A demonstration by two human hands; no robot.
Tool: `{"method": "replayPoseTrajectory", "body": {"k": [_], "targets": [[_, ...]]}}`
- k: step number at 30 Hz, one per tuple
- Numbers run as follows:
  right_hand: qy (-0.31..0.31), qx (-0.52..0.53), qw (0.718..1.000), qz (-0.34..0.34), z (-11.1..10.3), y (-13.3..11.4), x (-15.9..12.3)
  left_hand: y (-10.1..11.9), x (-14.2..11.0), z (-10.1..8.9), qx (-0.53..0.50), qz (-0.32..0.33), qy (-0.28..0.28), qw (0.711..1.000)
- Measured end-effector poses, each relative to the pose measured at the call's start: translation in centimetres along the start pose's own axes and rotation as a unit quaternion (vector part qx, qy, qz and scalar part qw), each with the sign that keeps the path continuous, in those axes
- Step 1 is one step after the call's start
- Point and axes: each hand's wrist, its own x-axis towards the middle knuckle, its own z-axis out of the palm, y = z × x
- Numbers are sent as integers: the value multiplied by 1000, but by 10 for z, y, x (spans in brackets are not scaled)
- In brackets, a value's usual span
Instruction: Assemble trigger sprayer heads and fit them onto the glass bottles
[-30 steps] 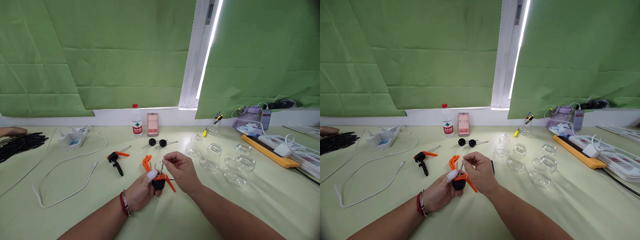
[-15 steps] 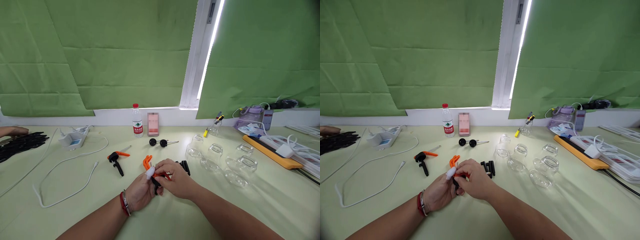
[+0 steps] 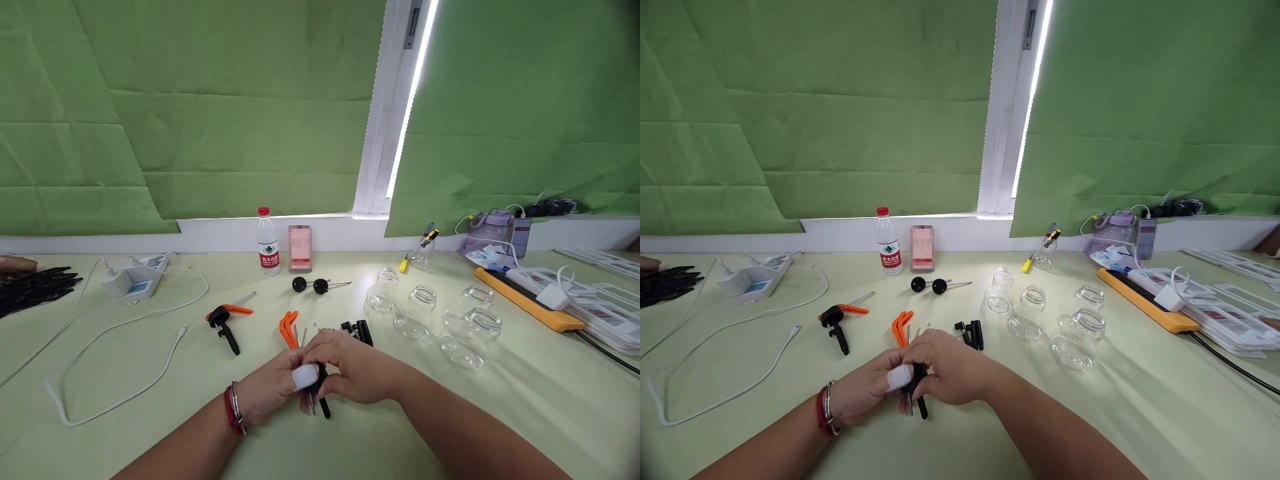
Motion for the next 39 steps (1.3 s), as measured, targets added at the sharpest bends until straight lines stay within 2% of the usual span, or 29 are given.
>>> {"method": "replayPoseTrajectory", "body": {"k": [3, 5, 6, 8, 10, 12, 13, 16, 20, 29, 35, 39], "targets": [[-12, -15, 1000, -3, 3, 2, 1, 0, 0, 2, 22, -23, 2, 999], [19, -17, 1000, 9, 0, 5, 2, 0, 1, 1, 12, -21, 25, 999], [54, -19, 998, 26, -3, 7, 1, 0, 1, 0, 1, -16, 44, 999], [150, -51, 982, 102, -14, 15, 0, 0, 2, -3, -29, 2, 92, 995], [214, -137, 937, 240, -26, 29, -4, 1, 3, -6, -53, 26, 142, 988], [175, -228, 875, 390, -36, 47, -10, 1, 4, -9, -66, 48, 184, 980], [160, -238, 860, 423, -39, 57, -14, 1, 5, -10, -71, 56, 202, 975], [122, -231, 842, 472, -43, 84, -25, 1, 6, -13, -80, 74, 234, 966], [97, -221, 830, 502, -41, 101, -29, -1, 7, -15, -82, 80, 254, 960], [67, -213, 836, 501, -36, 97, -26, -5, 10, -19, -99, 86, 277, 952], [91, -233, 835, 490, -33, 98, -25, -5, 9, -19, -102, 90, 274, 952], [128, -243, 853, 444, -36, 82, -17, -6, 10, -21, -114, 98, 276, 949]]}}
